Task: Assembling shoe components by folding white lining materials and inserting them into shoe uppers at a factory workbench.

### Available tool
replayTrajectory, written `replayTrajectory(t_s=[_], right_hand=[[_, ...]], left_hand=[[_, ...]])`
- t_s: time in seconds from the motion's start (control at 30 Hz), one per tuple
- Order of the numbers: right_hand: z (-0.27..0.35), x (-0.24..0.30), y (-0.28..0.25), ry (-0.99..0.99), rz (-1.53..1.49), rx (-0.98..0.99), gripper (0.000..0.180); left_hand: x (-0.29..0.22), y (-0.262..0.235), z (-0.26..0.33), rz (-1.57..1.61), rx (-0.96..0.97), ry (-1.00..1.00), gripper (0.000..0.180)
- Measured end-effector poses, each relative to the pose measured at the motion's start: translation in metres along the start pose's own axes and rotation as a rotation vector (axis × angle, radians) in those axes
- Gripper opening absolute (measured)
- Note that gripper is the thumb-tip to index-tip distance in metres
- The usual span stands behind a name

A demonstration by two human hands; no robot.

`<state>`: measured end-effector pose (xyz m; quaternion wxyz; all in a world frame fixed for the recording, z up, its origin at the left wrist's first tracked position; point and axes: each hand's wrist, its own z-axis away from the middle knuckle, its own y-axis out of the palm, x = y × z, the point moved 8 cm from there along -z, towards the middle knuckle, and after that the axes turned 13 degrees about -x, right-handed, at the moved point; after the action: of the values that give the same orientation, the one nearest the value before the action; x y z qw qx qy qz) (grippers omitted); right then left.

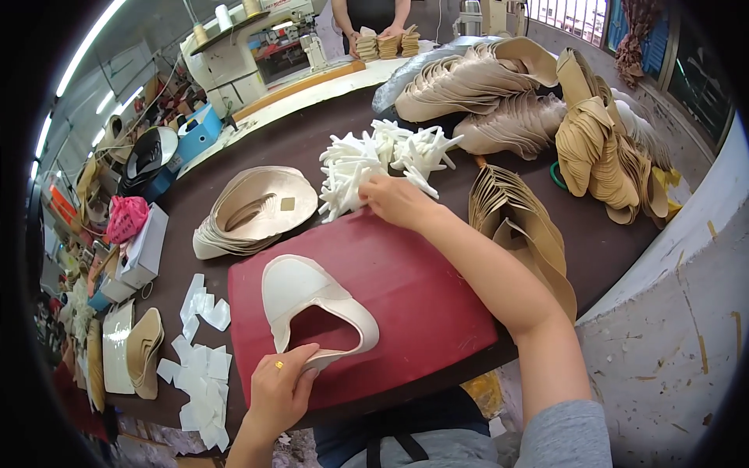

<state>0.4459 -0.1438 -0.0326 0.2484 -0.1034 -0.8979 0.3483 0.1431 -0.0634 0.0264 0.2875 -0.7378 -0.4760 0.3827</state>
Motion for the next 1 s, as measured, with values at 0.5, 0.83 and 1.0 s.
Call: replayTrajectory(t_s=[0.5, 0.83, 1.0], right_hand=[[0.017, 0.013, -0.008, 0.25, 0.232, 0.363, 0.029], [0.076, 0.116, -0.144, 0.422, -0.415, -0.267, 0.023], [0.101, 0.18, -0.124, 0.327, -0.681, -0.264, 0.024]], left_hand=[[-0.009, 0.013, -0.077, 0.22, 0.321, -0.138, 0.042], [0.014, -0.004, -0.037, 0.277, 0.029, -0.377, 0.03], [0.015, 0.005, -0.031, 0.705, 0.113, -0.648, 0.038]])
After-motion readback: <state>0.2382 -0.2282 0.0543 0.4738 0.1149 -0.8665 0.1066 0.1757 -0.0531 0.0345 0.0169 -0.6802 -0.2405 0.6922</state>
